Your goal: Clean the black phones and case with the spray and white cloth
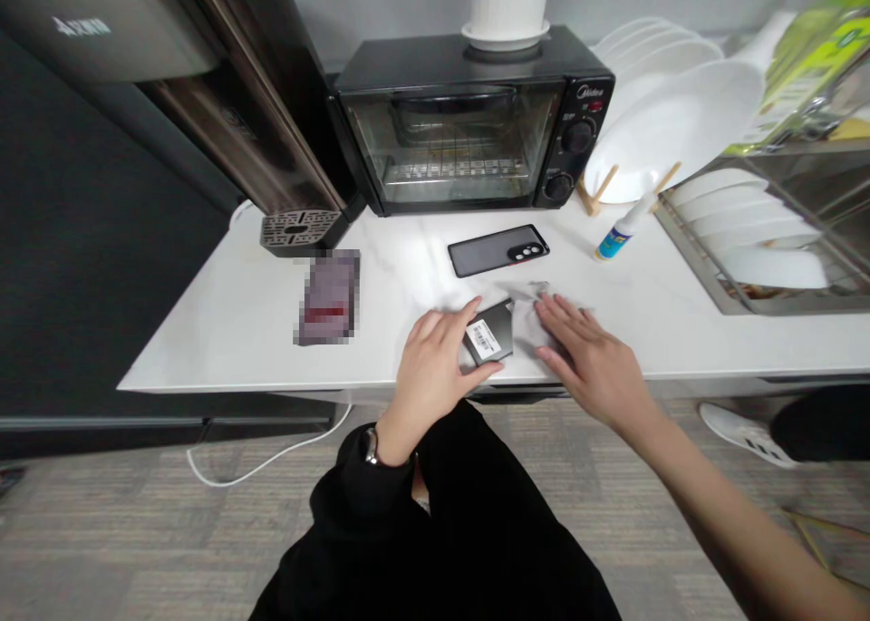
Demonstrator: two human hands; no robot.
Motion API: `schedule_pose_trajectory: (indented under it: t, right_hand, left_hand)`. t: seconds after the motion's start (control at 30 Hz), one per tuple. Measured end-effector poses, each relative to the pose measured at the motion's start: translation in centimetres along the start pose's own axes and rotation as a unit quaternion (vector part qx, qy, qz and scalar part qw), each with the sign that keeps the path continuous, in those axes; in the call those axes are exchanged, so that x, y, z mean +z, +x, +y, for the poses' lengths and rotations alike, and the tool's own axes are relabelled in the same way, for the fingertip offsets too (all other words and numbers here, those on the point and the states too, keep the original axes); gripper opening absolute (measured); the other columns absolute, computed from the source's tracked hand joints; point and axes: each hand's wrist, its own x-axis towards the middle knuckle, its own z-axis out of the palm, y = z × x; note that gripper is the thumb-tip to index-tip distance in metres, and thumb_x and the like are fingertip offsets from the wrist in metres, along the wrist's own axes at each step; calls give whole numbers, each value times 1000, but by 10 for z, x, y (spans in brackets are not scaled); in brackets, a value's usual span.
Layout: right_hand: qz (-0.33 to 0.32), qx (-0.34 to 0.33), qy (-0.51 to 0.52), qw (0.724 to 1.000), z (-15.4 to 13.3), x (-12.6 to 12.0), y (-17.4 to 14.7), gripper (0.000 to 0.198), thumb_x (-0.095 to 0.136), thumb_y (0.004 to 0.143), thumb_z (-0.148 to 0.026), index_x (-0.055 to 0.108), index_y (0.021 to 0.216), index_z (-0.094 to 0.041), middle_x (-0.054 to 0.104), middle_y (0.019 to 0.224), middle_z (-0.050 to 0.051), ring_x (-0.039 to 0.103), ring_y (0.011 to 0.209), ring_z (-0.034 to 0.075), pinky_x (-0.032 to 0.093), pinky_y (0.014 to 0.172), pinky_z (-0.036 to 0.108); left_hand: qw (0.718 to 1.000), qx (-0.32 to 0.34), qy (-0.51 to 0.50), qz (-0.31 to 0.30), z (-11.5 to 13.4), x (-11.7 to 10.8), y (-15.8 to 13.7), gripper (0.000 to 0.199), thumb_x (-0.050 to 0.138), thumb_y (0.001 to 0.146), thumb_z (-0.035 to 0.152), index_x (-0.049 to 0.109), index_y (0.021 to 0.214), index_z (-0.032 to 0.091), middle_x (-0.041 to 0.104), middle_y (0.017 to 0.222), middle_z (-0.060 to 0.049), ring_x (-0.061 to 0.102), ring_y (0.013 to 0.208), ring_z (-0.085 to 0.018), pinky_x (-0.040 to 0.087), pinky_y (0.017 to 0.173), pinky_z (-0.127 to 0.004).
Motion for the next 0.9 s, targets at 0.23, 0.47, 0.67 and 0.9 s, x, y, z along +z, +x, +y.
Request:
schedule_pose_trajectory:
  t: [0.23, 0.47, 0.67, 0.9]
  right_hand:
    - [-19, -82, 31, 996, -51, 25, 13, 84, 51, 100, -70, 48, 156, -8, 48, 162, 20, 43, 154, 34, 38, 127, 59]
    - [-10, -23, -4, 1000, -7, 2, 0, 65, 42, 108, -56, 44, 160, -17, 46, 165, 13, 40, 155, 33, 42, 123, 63]
    - [-17, -84, 32, 996, -41, 20, 17, 91, 49, 97, -75, 48, 156, -6, 48, 162, 21, 43, 154, 34, 37, 127, 60]
    - [-44, -73, 22, 996, -6, -3, -6, 68, 45, 107, -59, 43, 160, -17, 46, 165, 13, 41, 155, 29, 40, 125, 58]
  left_hand:
    - [1000, -9, 4, -9, -1, -1, 0, 85, 80, 89, 45, 40, 160, 23, 70, 133, -11, 62, 113, -30, 50, 104, -45]
    - [1000, -10, -16, 0, 0, -1, 0, 91, 84, 84, 52, 40, 159, 25, 70, 136, -9, 63, 117, -29, 51, 105, -43]
    - [1000, -23, -7, 3, 0, -1, 0, 85, 83, 86, 46, 43, 158, 24, 71, 136, -9, 64, 115, -29, 53, 102, -42]
    - [1000, -24, -8, 0, 1, -1, -1, 93, 86, 82, 51, 41, 159, 25, 71, 136, -8, 64, 117, -28, 52, 104, -43]
